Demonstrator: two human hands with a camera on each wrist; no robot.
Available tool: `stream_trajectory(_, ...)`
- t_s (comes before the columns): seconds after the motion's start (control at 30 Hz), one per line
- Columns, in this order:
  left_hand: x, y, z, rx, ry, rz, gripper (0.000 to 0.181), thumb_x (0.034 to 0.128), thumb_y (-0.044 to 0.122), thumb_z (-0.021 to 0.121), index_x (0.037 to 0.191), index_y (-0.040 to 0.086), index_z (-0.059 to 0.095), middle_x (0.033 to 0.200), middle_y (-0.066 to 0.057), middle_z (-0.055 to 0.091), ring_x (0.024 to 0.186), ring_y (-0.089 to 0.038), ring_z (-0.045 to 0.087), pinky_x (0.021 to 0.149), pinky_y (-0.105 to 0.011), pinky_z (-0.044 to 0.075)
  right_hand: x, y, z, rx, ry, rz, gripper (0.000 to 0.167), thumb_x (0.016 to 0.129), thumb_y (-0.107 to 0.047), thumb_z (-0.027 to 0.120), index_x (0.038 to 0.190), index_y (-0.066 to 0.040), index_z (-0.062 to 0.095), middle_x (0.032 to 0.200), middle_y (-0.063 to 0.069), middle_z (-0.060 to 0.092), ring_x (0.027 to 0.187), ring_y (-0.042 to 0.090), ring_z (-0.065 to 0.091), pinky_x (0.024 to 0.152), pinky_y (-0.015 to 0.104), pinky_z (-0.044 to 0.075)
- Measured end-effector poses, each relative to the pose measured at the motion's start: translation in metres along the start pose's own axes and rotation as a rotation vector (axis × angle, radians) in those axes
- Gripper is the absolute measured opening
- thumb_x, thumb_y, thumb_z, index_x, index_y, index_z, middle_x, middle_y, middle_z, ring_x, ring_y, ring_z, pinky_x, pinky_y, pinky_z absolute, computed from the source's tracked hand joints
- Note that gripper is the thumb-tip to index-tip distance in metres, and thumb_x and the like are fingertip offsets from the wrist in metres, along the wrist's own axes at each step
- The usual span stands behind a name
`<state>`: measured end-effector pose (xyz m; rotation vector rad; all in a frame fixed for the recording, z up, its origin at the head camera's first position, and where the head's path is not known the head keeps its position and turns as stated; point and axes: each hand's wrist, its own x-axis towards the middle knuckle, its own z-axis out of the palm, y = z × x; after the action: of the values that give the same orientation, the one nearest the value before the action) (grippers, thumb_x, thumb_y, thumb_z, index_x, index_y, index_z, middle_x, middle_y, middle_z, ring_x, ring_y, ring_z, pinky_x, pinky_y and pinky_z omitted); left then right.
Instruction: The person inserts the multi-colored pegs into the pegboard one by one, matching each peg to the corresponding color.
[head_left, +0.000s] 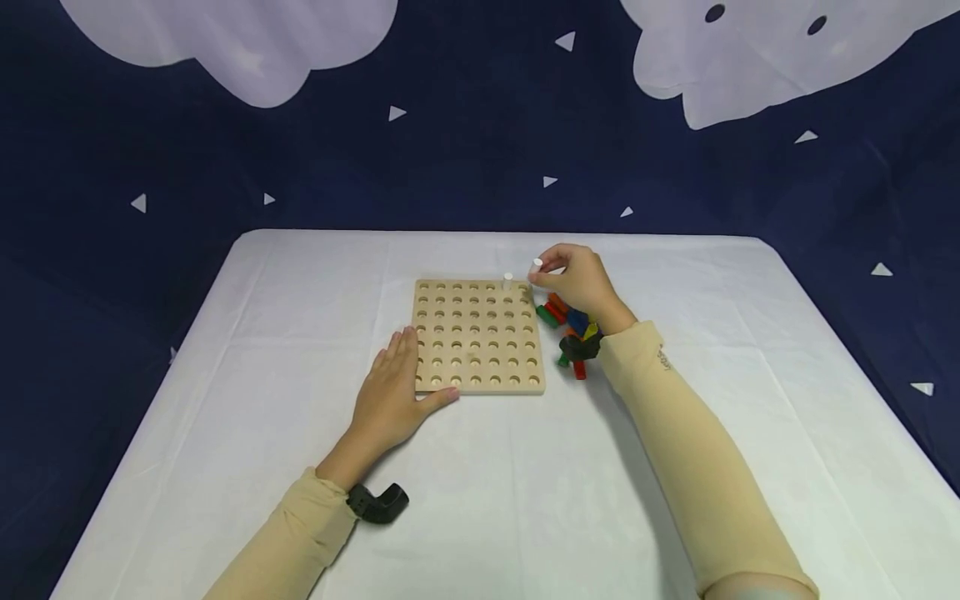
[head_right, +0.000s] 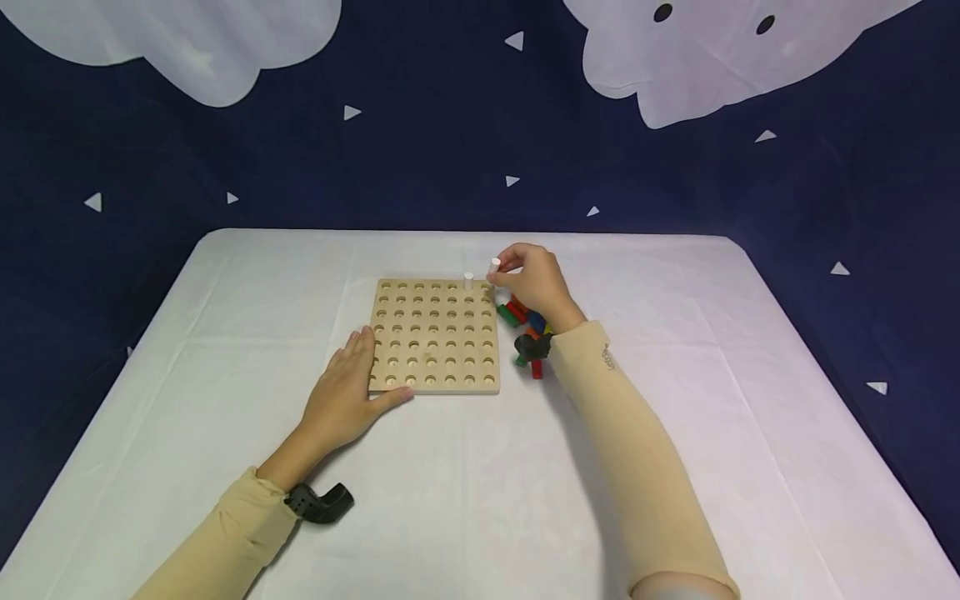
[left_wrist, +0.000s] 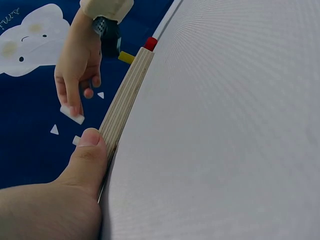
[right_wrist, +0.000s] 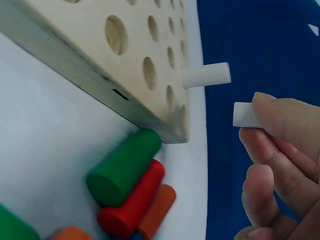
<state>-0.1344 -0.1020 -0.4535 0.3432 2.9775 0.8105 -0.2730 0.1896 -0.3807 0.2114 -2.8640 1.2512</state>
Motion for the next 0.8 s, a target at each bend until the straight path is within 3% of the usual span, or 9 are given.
stream_trajectory(0.3,-0.001,0.002,-0.002,-0.001,-0.001,-0.003,0.116,0.0860,0.071,0.058,0.158,-0.001,0.003,0.166,-0.017,0.005,0.156,-0.031,0.006,0.127,-0.047,0.007,0.007,0.002,0.013,-0.061,-0.040,0.053,0.023,0.086,-0.023,0.077,0.102,-0.008,0.069,0.100,0.011,0.074,0.095,0.023,0.063,0.077,0.031,0.047)
stream_trajectory(0.8,-0.001,0.000,0.001,0.007,0.022,0.005,0.116,0.0853,0.072,0.057,0.158,-0.001,0.004,0.167,-0.016,0.007,0.156,-0.030,0.007,0.127,-0.047,0.009,0.008,0.001,0.020,-0.197,-0.078,0.051,0.021,0.086,-0.028,0.078,0.098,-0.013,0.069,0.101,0.005,0.072,0.091,0.023,0.060,0.079,0.035,0.047)
